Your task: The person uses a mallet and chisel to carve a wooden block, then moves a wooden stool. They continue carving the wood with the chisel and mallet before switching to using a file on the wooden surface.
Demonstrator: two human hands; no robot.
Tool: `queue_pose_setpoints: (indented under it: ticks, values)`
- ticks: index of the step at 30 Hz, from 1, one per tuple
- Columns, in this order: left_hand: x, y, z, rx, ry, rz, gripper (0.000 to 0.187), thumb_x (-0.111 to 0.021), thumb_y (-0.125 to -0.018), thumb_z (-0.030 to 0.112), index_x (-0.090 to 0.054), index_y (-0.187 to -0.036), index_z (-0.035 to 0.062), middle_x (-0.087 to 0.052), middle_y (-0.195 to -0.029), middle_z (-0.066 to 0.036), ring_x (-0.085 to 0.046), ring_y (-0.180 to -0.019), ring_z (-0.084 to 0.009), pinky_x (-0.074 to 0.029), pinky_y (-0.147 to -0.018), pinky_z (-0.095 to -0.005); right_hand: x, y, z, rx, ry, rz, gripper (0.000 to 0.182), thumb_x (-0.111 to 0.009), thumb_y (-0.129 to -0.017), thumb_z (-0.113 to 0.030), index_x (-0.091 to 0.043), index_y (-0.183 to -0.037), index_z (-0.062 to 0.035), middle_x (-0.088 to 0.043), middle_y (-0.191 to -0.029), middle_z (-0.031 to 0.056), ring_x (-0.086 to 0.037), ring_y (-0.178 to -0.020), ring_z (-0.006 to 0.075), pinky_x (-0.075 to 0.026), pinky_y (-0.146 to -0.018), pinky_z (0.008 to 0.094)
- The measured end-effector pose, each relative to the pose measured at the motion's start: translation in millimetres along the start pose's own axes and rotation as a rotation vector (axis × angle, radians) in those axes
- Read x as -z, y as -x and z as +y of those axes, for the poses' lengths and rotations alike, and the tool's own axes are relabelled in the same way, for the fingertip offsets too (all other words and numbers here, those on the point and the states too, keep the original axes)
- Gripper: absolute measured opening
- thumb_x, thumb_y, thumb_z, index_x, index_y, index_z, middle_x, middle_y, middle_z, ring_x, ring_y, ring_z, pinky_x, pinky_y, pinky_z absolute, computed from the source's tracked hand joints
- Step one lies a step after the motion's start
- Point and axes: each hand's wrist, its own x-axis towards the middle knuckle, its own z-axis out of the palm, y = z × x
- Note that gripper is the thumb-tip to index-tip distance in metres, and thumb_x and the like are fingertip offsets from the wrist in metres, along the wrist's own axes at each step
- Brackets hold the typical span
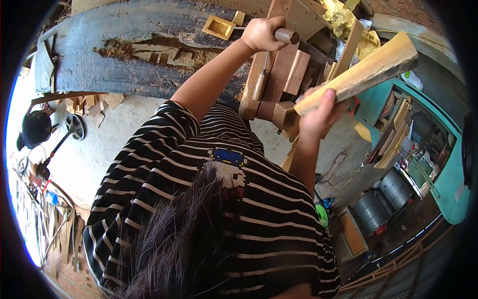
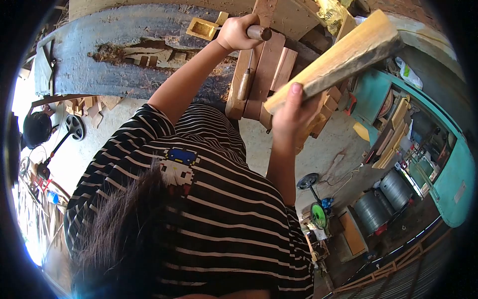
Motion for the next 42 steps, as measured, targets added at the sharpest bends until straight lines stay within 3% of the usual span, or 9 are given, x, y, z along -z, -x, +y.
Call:
queue_pose_setpoints:
  ticks: [3,6,14,16,28,30,35,40,42]
  values:
    - [-2,1,-2,-0.012,0.000,0.042,0.032,-0.070,-0.064,0.038,-0.057,-0.079,0.0133,-0.062,-0.065,-0.012,-0.062,-0.063,-0.0334,-0.051,-0.056,-0.0419,-22,-6,-2,-0.253,0.359,-0.455,0.034,-0.064,-0.086,-0.028,-0.056,-0.103,0.0005,-0.059,-0.086,0.0050,-0.054,-0.075,0.0119,-0.045,-0.070,0.0272]
    - [-2,-1,-4,-0.045,-0.011,0.046,0.032,-0.070,-0.063,0.038,-0.057,-0.078,0.0133,-0.062,-0.064,-0.013,-0.062,-0.063,-0.0338,-0.051,-0.056,-0.0425,-17,-17,-15,-0.268,0.372,-0.509,0.038,-0.068,-0.083,-0.029,-0.056,-0.101,0.0017,-0.062,-0.087,0.0098,-0.057,-0.079,0.0160,-0.046,-0.073,0.0308]
    - [1,1,-6,-0.021,0.026,0.039,0.029,-0.069,-0.065,0.036,-0.058,-0.079,0.0136,-0.061,-0.062,-0.013,-0.061,-0.060,-0.0340,-0.051,-0.054,-0.0414,-18,-4,6,-0.063,-0.122,-0.122,0.038,-0.063,-0.085,-0.026,-0.051,-0.107,0.0020,-0.057,-0.092,0.0068,-0.054,-0.080,0.0140,-0.045,-0.073,0.0291]
    - [-1,3,-11,-0.065,0.067,0.026,0.028,-0.067,-0.065,0.035,-0.062,-0.083,0.0148,-0.061,-0.063,-0.012,-0.061,-0.060,-0.0339,-0.051,-0.054,-0.0415,-32,-6,1,-0.153,0.515,-0.450,0.043,-0.069,-0.081,-0.030,-0.053,-0.102,0.0036,-0.061,-0.093,0.0130,-0.058,-0.081,0.0177,-0.047,-0.072,0.0315]
    - [13,7,-8,0.001,0.013,-0.005,0.029,-0.069,-0.062,0.036,-0.060,-0.079,0.0143,-0.062,-0.065,-0.011,-0.062,-0.064,-0.0328,-0.051,-0.057,-0.0417,-37,5,4,-0.031,0.074,-0.147,0.030,-0.063,-0.086,-0.025,-0.057,-0.100,0.0009,-0.060,-0.085,0.0051,-0.054,-0.074,0.0124,-0.045,-0.066,0.0274]
    - [13,7,-14,-0.045,0.030,-0.041,0.029,-0.069,-0.061,0.035,-0.063,-0.080,0.0133,-0.062,-0.065,-0.013,-0.062,-0.063,-0.0336,-0.051,-0.057,-0.0414,-47,3,-2,-0.270,0.464,-0.471,0.039,-0.071,-0.080,-0.028,-0.054,-0.098,0.0020,-0.061,-0.081,0.0095,-0.058,-0.074,0.0160,-0.047,-0.069,0.0310]
    - [12,17,-19,-0.103,-0.004,-0.083,0.032,-0.070,-0.061,0.035,-0.062,-0.084,0.0133,-0.062,-0.065,-0.013,-0.062,-0.063,-0.0334,-0.051,-0.057,-0.0418,-45,6,-19,-0.272,0.220,-0.451,0.034,-0.069,-0.082,-0.021,-0.054,-0.102,0.0018,-0.061,-0.087,0.0076,-0.058,-0.077,0.0143,-0.047,-0.071,0.0291]
    - [26,11,-15,-0.057,0.037,-0.034,0.029,-0.070,-0.062,0.034,-0.059,-0.081,0.0141,-0.063,-0.066,-0.012,-0.062,-0.065,-0.0330,-0.051,-0.057,-0.0413,-50,8,-9,0.118,-0.039,-0.213,0.030,-0.066,-0.084,-0.022,-0.054,-0.100,0.0008,-0.059,-0.083,0.0032,-0.051,-0.073,0.0076,-0.043,-0.067,0.0229]
    - [28,9,-18,-0.070,0.019,0.031,0.031,-0.070,-0.062,0.034,-0.062,-0.084,0.0138,-0.064,-0.069,-0.012,-0.063,-0.066,-0.0331,-0.053,-0.060,-0.0410,-51,7,1,-0.308,0.427,-0.454,0.040,-0.068,-0.083,-0.025,-0.053,-0.106,0.0038,-0.061,-0.094,0.0114,-0.057,-0.082,0.0157,-0.046,-0.076,0.0289]
